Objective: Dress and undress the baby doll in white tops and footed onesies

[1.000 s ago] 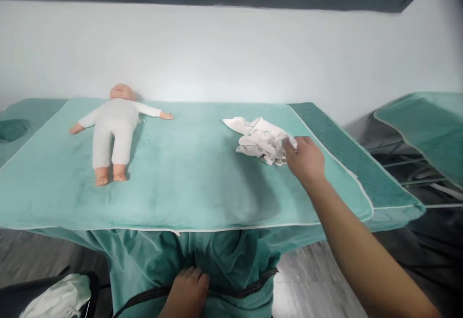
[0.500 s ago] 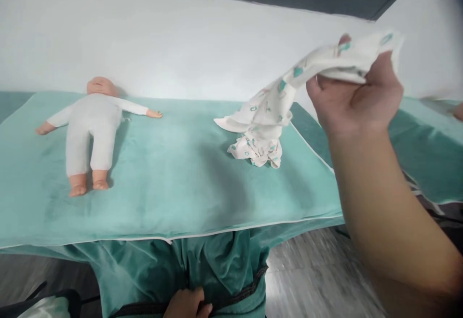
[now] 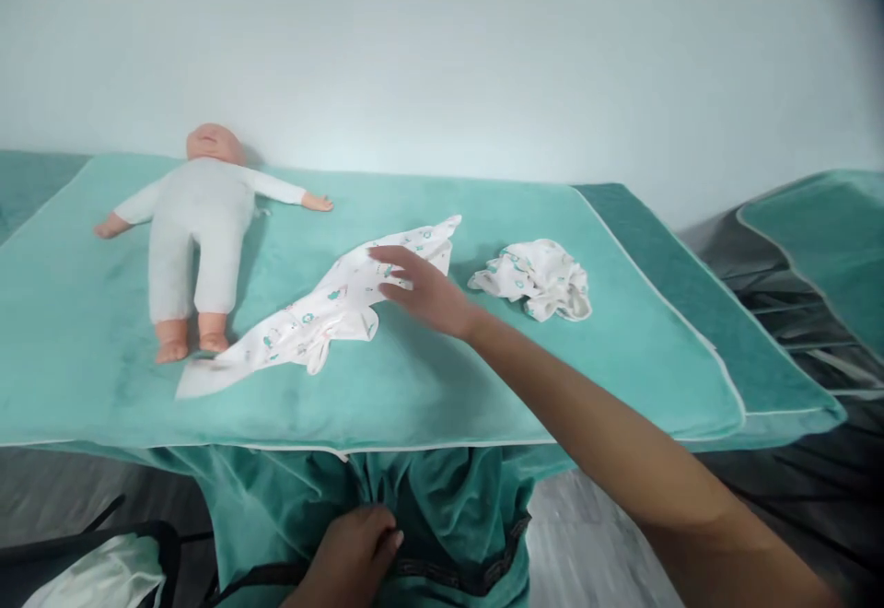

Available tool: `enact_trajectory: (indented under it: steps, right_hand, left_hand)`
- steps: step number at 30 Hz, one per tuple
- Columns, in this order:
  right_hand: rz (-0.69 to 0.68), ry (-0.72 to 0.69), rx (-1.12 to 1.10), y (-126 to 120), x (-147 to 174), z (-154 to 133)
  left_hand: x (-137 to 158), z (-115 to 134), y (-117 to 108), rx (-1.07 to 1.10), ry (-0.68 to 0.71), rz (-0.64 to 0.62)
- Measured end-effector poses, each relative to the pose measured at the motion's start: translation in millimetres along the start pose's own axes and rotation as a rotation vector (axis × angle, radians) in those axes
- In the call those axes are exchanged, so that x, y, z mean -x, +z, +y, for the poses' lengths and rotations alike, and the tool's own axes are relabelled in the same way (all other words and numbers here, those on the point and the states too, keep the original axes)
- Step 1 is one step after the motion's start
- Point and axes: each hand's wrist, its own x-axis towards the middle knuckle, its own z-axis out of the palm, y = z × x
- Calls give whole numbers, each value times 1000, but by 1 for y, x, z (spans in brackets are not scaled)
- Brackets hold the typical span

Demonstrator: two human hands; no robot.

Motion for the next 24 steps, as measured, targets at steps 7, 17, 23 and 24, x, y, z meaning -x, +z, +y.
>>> enact_trajectory:
  steps: [7, 17, 23, 24]
  right_hand:
    - [353, 94, 587, -15, 51, 103]
    - [138, 41, 805, -6, 7, 58]
    - [423, 82, 277, -20, 1, 71]
    - [437, 121, 271, -22, 6, 80]
  left_hand:
    - [-39, 38, -113, -59, 521, 767]
    - [-107, 29, -234, -638, -61, 957]
    - [-80, 38, -267, -206, 102, 1298]
    - [-76, 44, -268, -150, 133, 1322]
